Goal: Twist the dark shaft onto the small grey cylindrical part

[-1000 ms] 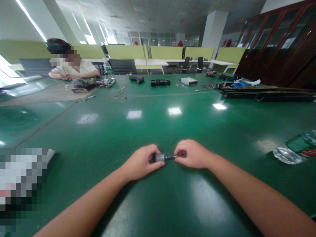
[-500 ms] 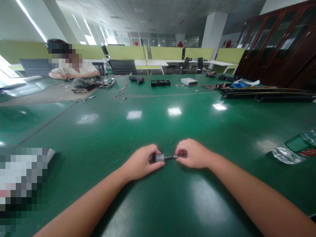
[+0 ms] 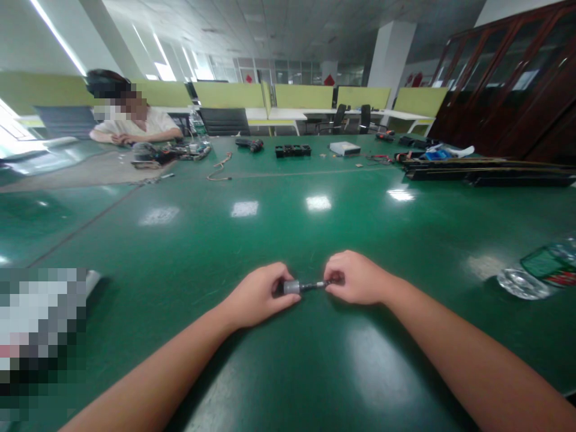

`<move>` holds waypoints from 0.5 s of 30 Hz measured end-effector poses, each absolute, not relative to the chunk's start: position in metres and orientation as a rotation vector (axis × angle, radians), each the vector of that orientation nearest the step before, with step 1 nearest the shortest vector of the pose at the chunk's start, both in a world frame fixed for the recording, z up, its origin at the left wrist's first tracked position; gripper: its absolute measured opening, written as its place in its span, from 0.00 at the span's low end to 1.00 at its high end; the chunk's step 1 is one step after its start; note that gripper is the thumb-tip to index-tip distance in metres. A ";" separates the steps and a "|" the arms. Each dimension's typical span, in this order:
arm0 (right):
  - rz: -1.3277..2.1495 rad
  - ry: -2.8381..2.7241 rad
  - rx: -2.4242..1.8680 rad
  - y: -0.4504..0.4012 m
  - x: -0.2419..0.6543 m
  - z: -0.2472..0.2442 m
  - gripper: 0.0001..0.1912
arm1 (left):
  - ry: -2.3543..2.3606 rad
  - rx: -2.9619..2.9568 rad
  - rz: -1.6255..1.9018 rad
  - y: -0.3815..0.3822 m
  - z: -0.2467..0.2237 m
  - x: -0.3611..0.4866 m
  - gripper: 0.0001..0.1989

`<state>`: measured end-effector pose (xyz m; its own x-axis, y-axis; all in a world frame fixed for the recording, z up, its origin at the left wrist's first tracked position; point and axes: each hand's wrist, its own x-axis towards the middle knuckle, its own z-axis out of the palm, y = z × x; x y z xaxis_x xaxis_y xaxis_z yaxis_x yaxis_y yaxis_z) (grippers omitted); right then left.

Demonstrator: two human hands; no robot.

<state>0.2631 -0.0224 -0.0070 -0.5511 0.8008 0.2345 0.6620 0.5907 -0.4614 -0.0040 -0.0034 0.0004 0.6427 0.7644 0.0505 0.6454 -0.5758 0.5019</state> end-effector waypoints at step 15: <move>0.499 -2.368 -1.137 -0.024 0.262 -0.007 0.03 | 1.099 2.428 0.372 -0.003 -0.001 -0.004 0.14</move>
